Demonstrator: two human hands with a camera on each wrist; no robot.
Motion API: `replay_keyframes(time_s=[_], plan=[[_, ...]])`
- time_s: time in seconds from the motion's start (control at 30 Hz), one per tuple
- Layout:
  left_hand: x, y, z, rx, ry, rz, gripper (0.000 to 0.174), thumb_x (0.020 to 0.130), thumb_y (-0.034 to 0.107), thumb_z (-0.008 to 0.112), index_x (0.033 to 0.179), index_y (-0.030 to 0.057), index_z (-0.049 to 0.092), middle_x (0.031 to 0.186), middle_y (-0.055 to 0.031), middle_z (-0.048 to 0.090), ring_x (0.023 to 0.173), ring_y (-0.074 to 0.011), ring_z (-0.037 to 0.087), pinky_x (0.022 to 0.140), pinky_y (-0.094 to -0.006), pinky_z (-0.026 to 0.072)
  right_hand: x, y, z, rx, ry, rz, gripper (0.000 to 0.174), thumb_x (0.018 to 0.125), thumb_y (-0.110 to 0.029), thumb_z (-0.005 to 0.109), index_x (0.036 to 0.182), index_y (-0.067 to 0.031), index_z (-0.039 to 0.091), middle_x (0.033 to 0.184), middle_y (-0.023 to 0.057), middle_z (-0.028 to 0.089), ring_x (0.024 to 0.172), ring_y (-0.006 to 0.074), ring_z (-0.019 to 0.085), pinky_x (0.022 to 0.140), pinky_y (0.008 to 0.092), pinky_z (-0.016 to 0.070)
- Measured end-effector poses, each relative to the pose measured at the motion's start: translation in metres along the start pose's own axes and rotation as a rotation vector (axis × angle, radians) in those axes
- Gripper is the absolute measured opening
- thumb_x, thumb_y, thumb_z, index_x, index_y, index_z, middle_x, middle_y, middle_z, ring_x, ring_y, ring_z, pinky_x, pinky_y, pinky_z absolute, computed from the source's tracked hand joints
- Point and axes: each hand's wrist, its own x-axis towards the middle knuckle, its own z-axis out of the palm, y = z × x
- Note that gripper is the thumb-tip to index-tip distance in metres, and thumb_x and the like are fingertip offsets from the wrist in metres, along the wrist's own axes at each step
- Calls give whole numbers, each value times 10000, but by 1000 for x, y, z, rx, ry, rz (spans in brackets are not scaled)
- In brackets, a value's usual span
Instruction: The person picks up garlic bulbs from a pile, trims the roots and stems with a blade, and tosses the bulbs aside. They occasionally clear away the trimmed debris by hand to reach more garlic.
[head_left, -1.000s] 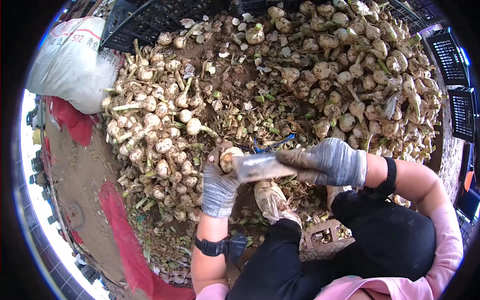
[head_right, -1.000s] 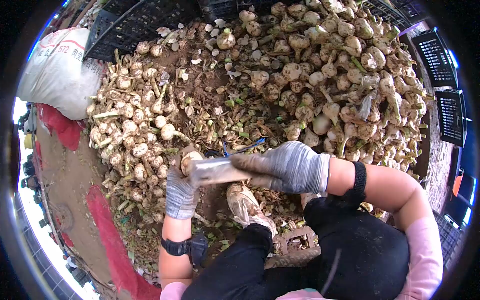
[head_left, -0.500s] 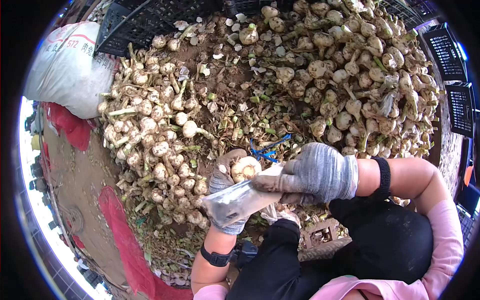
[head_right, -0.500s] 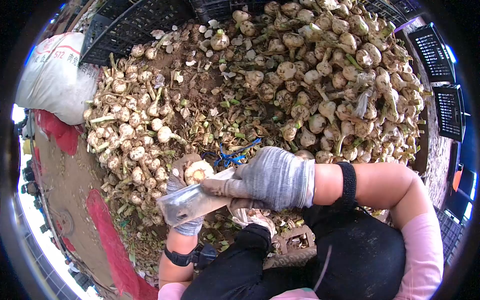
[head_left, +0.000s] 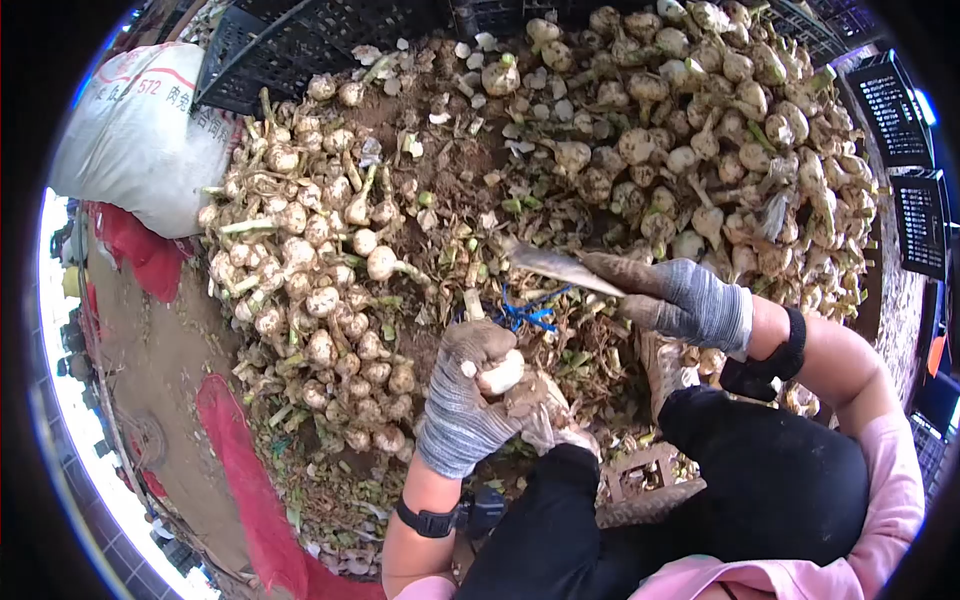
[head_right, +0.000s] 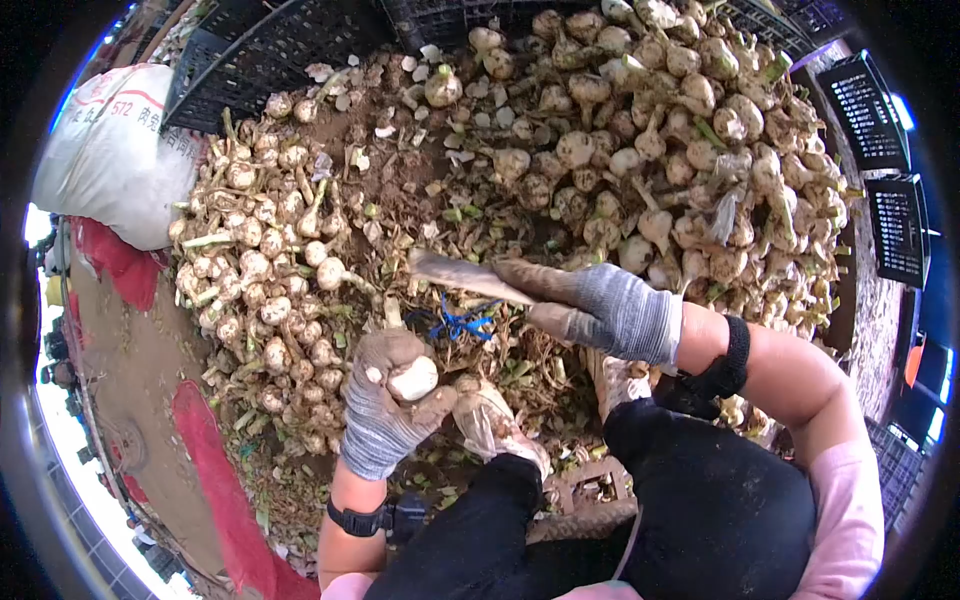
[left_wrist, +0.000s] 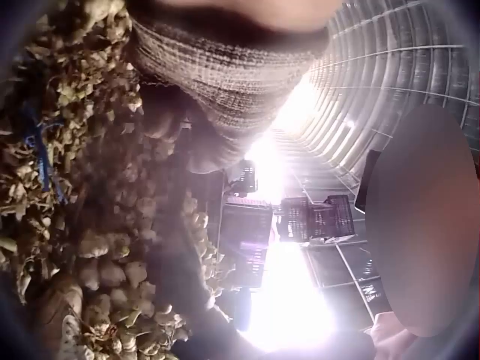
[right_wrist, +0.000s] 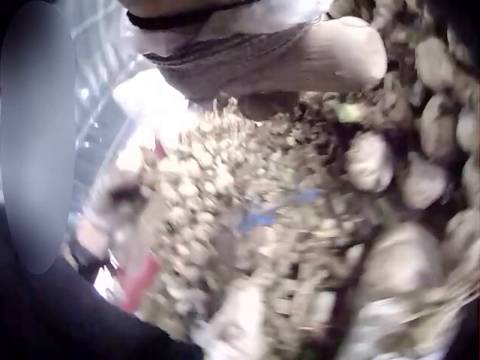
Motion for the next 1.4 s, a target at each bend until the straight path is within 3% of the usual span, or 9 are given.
replay_keyframes(time_s=[0.2, 0.3, 0.43, 0.7, 0.93, 1.07, 1.13, 1.27, 1.4], plan=[[0, 2, -5, 292, -124, 236, 222, 667, 155, 771, 704, 129, 554, 736, -36, 565, 743, -238, 574, 761, -372, 475, 11, -47, 9, 359, -262, -41, 545, 961, -325, 479, 1377, 9, 368, 1344, 193, 482, 1271, 219, 432, 1048, 331, 328], [-5, 9, -11, 238, 20, 274, 171, 710, 160, 717, 710, 138, 548, 723, -26, 588, 727, -182, 601, 673, -355, 519, 8, -7, 18, 236, -235, 112, 522, 967, -321, 462, 1390, -28, 371, 1159, 155, 613, 1075, 216, 577, 929, 333, 438], [-17, -33, -24, -408, 479, -395, 186, 833, 215, 652, 925, 80, 563, 859, -37, 604, 750, -135, 571, 701, -264, 492, -14, 22, 10, 322, -228, 641, 539, 948, -385, 497, 1407, -124, 386, 643, 6, 542, 531, 103, 467, 524, 267, 413], [86, -13, -28, -248, 483, -818, 874, 735, 241, 765, 1412, 18, 261, 1270, -230, 471, 951, -294, 617, 891, -367, 526, 1, 0, 20, 441, -304, 437, 572, 974, -376, 449, 1457, -125, 276, 638, -11, 481, 558, 88, 420, 518, 260, 386], [89, -201, -53, 329, 288, -1303, 837, 699, 117, 774, 1358, -90, 302, 1007, -200, 622, 806, -276, 629, 742, -427, 533, 9, -9, 14, 347, -242, 499, 585, 940, -411, 515, 1419, -114, 356, 967, 93, 643, 794, 152, 589, 716, 317, 482], [67, -114, -30, -45, 381, -1032, 745, 734, -40, 709, 1368, 90, 342, 808, -149, 634, 504, -153, 573, 411, -247, 469, 9, 6, 15, 149, -168, 240, 575, 950, -404, 480, 1429, -124, 330, 1038, 166, 654, 888, 274, 649, 774, 364, 487], [45, -77, -21, -389, 345, -660, 663, 753, -63, 681, 1325, 79, 377, 1050, -145, 571, 790, -177, 619, 551, -280, 571, 10, -11, 8, -24, -128, 61, 540, 952, -367, 470, 1417, -125, 343, 1028, 213, 628, 893, 352, 639, 773, 369, 496], [18, -60, -16, -1460, 369, -763, 299, 927, 300, 523, 1087, 48, 549, 920, -99, 617, 827, -222, 638, 667, -363, 605, 18, -26, 16, -368, -26, -319, 561, 895, -361, 556, 1388, -150, 391, 949, 180, 646, 758, 352, 651, 635, 405, 529], [20, -13, -14, -167, 4, -130, 429, 813, 448, 634, 1093, 126, 586, 1013, -22, 617, 864, -183, 600, 886, -359, 469, 29, -47, 20, -460, -61, -459, 550, 886, -379, 544, 1381, -189, 396, 762, 142, 623, 575, 321, 604, 504, 404, 483]])
